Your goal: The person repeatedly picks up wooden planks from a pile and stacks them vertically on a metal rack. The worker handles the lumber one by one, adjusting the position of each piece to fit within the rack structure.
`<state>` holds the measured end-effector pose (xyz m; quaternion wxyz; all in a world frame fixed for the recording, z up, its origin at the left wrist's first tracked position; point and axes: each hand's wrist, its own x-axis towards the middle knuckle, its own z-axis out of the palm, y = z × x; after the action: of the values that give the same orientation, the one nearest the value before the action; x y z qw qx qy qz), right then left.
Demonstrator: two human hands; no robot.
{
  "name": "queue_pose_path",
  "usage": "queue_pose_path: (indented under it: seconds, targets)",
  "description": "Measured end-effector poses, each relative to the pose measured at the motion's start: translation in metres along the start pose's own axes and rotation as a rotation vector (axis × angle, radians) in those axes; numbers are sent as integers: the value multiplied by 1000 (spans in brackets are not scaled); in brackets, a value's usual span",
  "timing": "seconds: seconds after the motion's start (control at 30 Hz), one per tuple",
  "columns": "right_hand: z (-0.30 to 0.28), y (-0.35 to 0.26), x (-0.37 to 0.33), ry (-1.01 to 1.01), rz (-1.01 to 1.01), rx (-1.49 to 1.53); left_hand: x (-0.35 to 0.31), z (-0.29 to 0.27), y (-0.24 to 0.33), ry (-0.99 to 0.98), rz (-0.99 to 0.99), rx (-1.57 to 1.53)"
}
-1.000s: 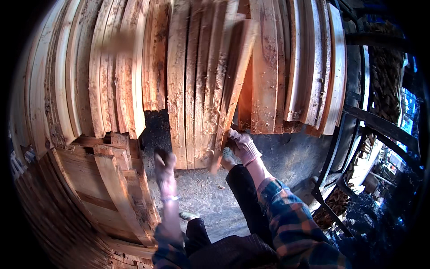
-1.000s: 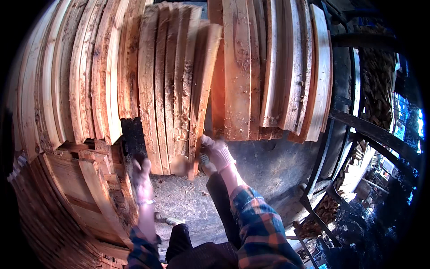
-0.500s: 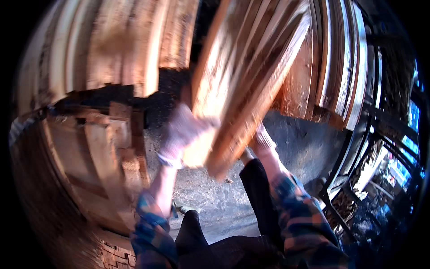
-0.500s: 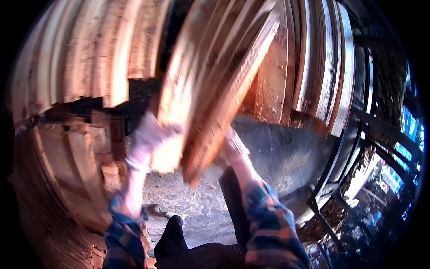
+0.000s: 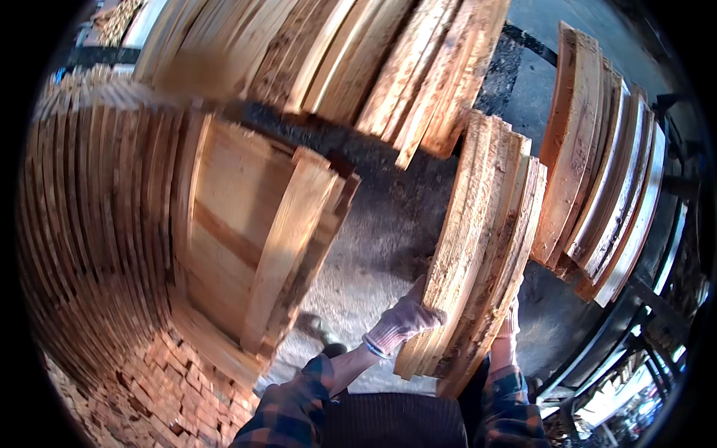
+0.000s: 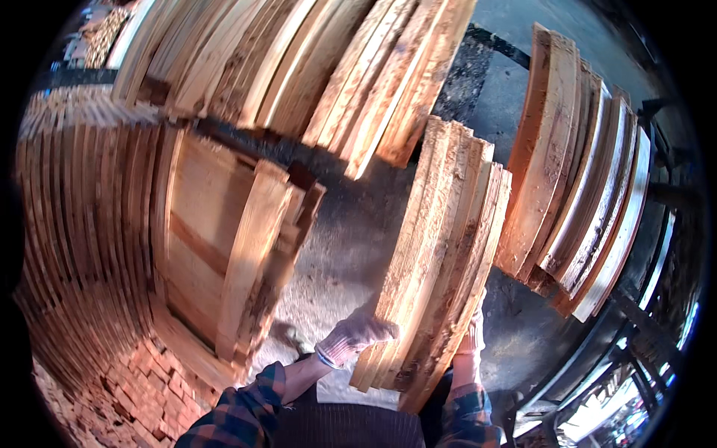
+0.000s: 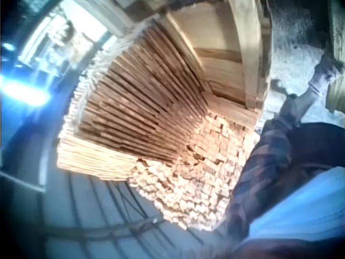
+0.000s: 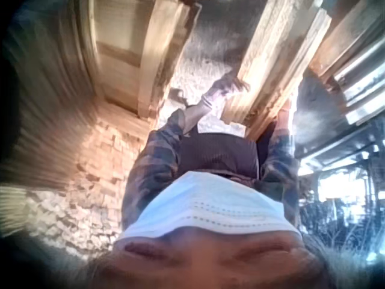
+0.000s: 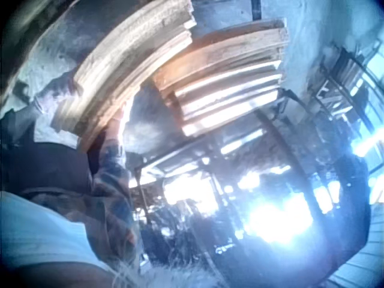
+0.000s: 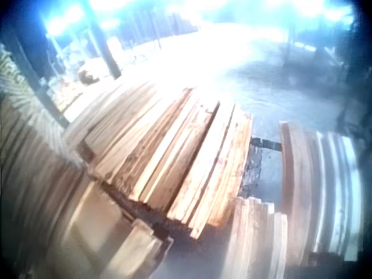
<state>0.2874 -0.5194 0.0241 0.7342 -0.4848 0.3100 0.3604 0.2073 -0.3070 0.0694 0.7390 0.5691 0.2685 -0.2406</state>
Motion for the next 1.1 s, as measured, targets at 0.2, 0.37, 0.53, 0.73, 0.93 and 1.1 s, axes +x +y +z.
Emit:
queue_pose_path:
  seconds: [0.2,0.37,0.53,0.73,0.93,1.1]
  targets:
    - [21,-10,-122,-40,101,-313,-130,-3,10,26,-14,-96]
    - [118,-7,-168,-245,52,-552,-245,-56,43,223,51,-262]
    - [275,35,-155,-635,-32,-831,-345,-103,-22,453,367,-1078]
    - [461,112,-33,-1045,-609,-1323,-333,-203,-86,1202,337,-741]
    - [514,200,-25,-721,-899,-1945,-350,-259,-184,1453,98,-737]
    - [503,222,-83,-589,-1245,-2179,-348,-257,-198,1698,-155,-487]
